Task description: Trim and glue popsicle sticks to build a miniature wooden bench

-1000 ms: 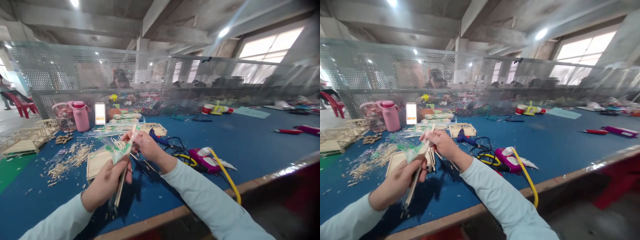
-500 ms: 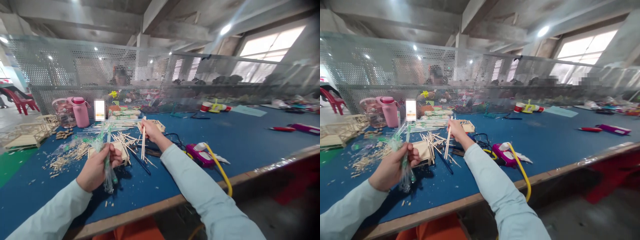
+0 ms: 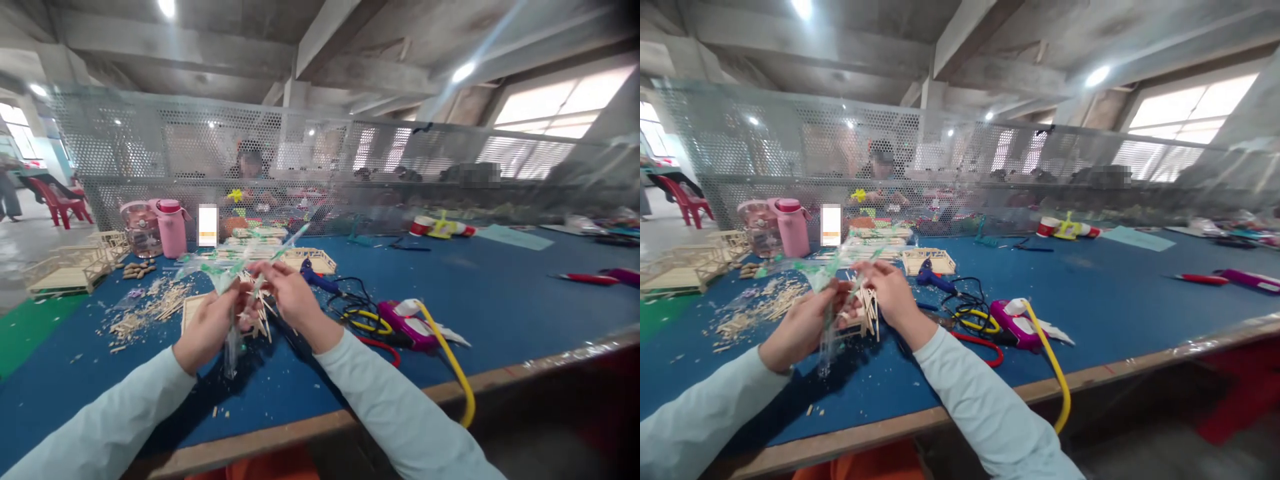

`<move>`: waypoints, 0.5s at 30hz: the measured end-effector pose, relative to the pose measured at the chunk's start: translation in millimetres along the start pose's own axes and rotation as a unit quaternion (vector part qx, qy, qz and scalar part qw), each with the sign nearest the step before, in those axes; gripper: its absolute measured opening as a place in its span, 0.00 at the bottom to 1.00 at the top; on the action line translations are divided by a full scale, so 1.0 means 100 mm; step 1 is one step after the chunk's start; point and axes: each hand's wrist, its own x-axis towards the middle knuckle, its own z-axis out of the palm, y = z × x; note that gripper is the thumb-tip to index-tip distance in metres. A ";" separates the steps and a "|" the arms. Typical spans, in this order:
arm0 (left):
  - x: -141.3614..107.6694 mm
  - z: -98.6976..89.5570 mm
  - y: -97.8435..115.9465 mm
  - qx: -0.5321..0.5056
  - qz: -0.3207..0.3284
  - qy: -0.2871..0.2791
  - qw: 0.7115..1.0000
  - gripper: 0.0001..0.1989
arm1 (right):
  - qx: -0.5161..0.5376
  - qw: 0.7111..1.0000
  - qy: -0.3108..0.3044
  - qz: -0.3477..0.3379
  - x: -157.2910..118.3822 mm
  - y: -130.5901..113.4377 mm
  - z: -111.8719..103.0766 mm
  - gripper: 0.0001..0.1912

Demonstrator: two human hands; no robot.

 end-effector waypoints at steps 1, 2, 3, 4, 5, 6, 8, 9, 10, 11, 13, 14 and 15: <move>0.00 -0.01 -0.01 -0.002 0.027 0.025 0.999 0.15 | 0.060 0.997 0.038 0.012 0.03 -0.01 -0.04 0.11; -0.01 -0.03 -0.01 0.006 0.056 0.047 0.997 0.15 | 0.106 0.992 0.059 0.025 0.06 -0.02 -0.09 0.09; -0.02 -0.05 -0.02 0.034 0.089 0.061 0.994 0.15 | 0.127 0.989 0.059 0.046 0.09 -0.03 -0.13 0.09; -0.04 -0.08 -0.02 0.080 0.126 0.062 0.987 0.15 | 0.117 0.990 0.043 0.072 0.09 -0.04 -0.15 0.08; -0.07 -0.11 -0.03 0.135 0.167 0.053 0.975 0.14 | 0.079 0.992 0.018 0.094 0.08 -0.05 -0.16 0.08; -0.09 -0.13 -0.04 0.192 0.207 0.032 0.959 0.14 | 0.021 0.994 -0.015 0.106 0.05 -0.05 -0.14 0.07; -0.13 -0.16 -0.08 0.283 0.277 -0.018 0.918 0.11 | -0.102 0.986 -0.101 0.083 -0.04 -0.05 -0.07 0.04; -0.15 -0.16 -0.10 0.315 0.307 -0.032 0.897 0.10 | -0.147 0.977 -0.148 0.052 -0.09 -0.05 -0.03 0.03; -0.15 -0.16 -0.12 0.345 0.331 -0.031 0.878 0.10 | -0.182 0.963 -0.200 0.020 -0.14 -0.05 0.01 0.04; -0.15 -0.15 -0.13 0.374 0.349 -0.019 0.859 0.11 | -0.210 0.942 -0.260 -0.007 -0.17 -0.04 0.04 0.05; -0.14 -0.14 -0.14 0.433 0.369 0.010 0.823 0.14 | -0.250 0.901 -0.353 -0.039 -0.21 -0.03 0.06 0.06; -0.13 -0.14 -0.13 0.459 0.370 0.013 0.808 0.16 | -0.270 0.891 -0.362 -0.048 -0.21 -0.02 0.06 0.06; -0.12 -0.13 -0.12 0.478 0.367 0.001 0.798 0.18 | -0.287 0.888 -0.355 -0.053 -0.20 -0.01 0.05 0.05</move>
